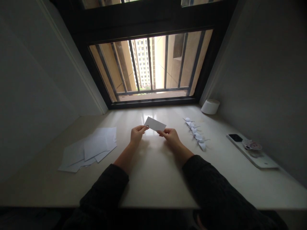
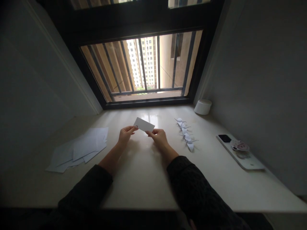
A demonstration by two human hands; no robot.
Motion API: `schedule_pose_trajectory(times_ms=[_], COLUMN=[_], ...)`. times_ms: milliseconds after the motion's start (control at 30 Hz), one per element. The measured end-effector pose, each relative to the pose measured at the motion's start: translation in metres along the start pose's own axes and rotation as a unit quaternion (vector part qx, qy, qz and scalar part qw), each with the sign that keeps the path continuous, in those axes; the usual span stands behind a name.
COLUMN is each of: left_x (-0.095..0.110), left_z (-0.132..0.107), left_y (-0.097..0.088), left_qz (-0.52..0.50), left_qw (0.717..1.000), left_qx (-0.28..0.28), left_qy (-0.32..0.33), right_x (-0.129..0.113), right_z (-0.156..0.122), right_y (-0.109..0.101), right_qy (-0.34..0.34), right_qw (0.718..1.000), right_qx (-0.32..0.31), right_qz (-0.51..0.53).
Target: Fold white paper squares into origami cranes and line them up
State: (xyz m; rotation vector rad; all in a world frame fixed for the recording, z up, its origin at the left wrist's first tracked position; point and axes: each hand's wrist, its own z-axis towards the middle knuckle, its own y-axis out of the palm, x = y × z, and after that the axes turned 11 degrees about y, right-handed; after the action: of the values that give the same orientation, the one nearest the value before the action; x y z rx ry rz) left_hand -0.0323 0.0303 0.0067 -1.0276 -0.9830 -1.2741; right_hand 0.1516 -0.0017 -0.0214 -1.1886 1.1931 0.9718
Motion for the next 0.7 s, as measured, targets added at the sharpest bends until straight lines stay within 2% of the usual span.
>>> schedule_pose_trajectory(times_ms=[233, 467, 700], left_x=[-0.001, -0.003, -0.001], left_z=[0.001, 0.001, -0.002], left_y=[-0.001, -0.002, 0.000], left_qz=[0.000, 0.026, 0.012], left_qw=[0.999, 0.991, 0.994], left_qx=[-0.016, -0.108, -0.092], left_qy=[0.037, 0.078, 0.059], right_x=[0.004, 0.000, -0.003], right_z=[0.005, 0.006, 0.003], right_y=[-0.007, -0.013, -0.012], right_qy=[-0.004, 0.020, 0.027], right_qw=[1.000, 0.997, 0.995], right_qx=[0.011, 0.070, 0.087], right_qz=[-0.007, 0.039, 0.049])
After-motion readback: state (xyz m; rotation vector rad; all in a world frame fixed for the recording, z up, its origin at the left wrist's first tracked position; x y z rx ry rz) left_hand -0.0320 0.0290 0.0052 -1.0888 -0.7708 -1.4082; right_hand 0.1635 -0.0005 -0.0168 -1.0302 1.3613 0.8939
